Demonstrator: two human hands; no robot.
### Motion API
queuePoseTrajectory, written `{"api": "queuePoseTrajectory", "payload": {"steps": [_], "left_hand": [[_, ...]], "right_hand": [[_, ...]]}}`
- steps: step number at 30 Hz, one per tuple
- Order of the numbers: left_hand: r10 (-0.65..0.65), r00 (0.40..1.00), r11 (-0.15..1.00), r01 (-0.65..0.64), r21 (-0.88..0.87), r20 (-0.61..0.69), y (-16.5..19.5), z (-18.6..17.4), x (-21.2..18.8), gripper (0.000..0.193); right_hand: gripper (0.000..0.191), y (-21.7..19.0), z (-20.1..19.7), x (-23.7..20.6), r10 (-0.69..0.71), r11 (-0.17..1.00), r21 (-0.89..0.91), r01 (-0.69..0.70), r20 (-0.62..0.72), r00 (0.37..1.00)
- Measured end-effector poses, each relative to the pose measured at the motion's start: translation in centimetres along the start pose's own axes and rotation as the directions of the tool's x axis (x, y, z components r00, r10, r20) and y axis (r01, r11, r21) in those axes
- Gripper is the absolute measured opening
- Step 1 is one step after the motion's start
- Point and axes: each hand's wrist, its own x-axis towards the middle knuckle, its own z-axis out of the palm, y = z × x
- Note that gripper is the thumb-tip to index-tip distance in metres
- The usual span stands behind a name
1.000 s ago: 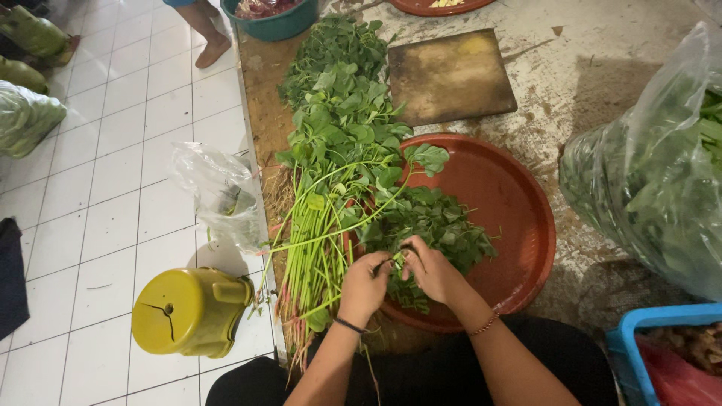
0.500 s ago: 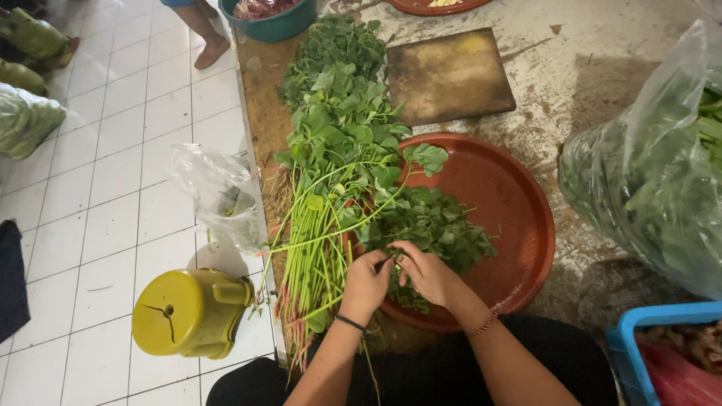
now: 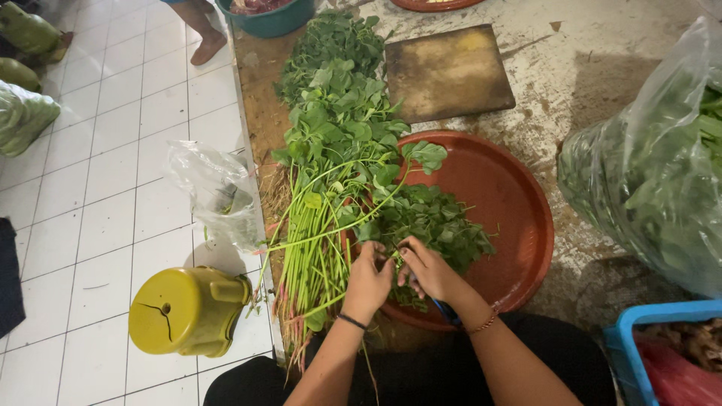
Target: The person sits at a kitchen prep table and strips edible leaves from water spinach stems by hand, plucking leafy tops off bunches and occasionally cutting stems with scissors, collecting the prepared greens on a large round tray while discarding trimmings aside.
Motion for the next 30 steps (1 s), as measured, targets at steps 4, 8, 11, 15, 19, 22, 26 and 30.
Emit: {"api": "queuePoseTrajectory", "payload": {"steps": [4,8,11,15,19,22,26,30], "left_hand": [[0.126,0.992,0.992,-0.125,-0.019,0.009,-0.3,-0.2,0.1,0.025],[-0.042,0.992,0.998,0.037,0.047,0.120,-1.1,-1.1,-0.2,0.022],[0.046,0.997,0.998,-0.049,0.041,0.068,-1.9,-1.2,0.0,0.018],[0.148,0.989,0.989,-0.148,-0.027,0.002,-2.5,-1.0,0.2,0.014],[0.143,0.990,0.989,-0.142,-0.039,0.017,-2.4,-1.1,0.2,0.012],[0.138,0.989,0.990,-0.136,-0.039,0.048,-2.0,-1.1,0.0,0.011],[0.248,0.966,0.963,-0.238,-0.128,0.072,-2.0,-0.3,-0.5,0.015],[0.022,0.992,0.991,-0.006,-0.137,0.120,-2.7,0.2,0.0,0.015]], "right_hand": [[0.028,0.5,-0.2,0.3,0.003,0.997,-0.081,-0.003,-0.002,1.000],[0.029,0.8,-0.8,0.6,-0.054,0.998,-0.024,0.053,-0.049,0.997],[0.035,0.6,-1.0,0.4,-0.072,0.995,-0.077,0.066,-0.069,0.995],[0.055,0.2,-0.5,-0.3,-0.119,0.964,-0.241,0.117,0.003,0.993],[0.042,0.3,-0.2,-0.1,-0.305,0.890,-0.353,0.289,0.012,0.952],[0.034,0.8,-0.1,0.1,-0.140,0.943,-0.308,0.129,-0.015,0.990],[0.028,0.8,-0.2,0.3,-0.062,0.977,-0.207,0.049,-0.057,0.996],[0.035,0.3,-0.3,0.2,0.003,0.993,-0.118,-0.010,-0.061,0.998]]}}
